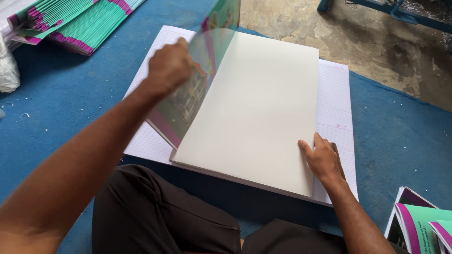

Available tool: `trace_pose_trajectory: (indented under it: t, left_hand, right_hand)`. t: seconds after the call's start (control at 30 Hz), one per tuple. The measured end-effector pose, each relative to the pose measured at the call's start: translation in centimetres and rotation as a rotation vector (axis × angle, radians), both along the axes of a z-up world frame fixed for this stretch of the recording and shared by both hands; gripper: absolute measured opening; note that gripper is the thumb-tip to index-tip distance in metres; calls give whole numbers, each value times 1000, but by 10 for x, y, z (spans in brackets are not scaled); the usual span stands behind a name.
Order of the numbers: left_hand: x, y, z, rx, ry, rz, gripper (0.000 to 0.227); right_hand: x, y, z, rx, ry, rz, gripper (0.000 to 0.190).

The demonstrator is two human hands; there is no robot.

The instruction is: The person inserts a printed cover sheet into a stack of blank pages, folds it over the spine, and presses the fold with a wooden block. The person repeats this process for multiple notebooks, stacking the finished units to the left.

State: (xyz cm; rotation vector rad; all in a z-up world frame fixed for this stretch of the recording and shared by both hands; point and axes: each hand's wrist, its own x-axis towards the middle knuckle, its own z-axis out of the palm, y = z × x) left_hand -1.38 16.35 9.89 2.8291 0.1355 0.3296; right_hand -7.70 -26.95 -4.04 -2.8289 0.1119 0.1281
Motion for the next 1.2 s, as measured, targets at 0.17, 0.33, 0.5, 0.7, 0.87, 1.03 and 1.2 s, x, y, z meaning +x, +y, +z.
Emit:
trace_pose_trajectory:
  t: [0.17,0.33,0.5,0.7,0.87,1.03,1.2]
  left_hand:
    - [7,40,-11,-212,201,211,33]
    - [12,92,-41,-325,148,291,35]
    - [8,148,-85,-381,15,233,42]
    - [-10,181,-127,-415,63,334,45]
    - [-24,195,-146,-387,122,407,42]
    - [-26,202,-168,-372,176,447,48]
    - [-24,205,-185,-372,145,428,64]
  right_hand:
    - [0,-5,-7,26,-37,11,71]
    - [0,-6,-7,53,-30,2,67]
    - [-2,-4,-7,67,-38,-8,73]
    - [-3,0,-1,94,-7,-48,74]
    - [-5,2,4,120,-6,-48,72]
    - [-5,4,5,148,-6,-79,74]
    - [-6,9,8,166,-24,-103,75]
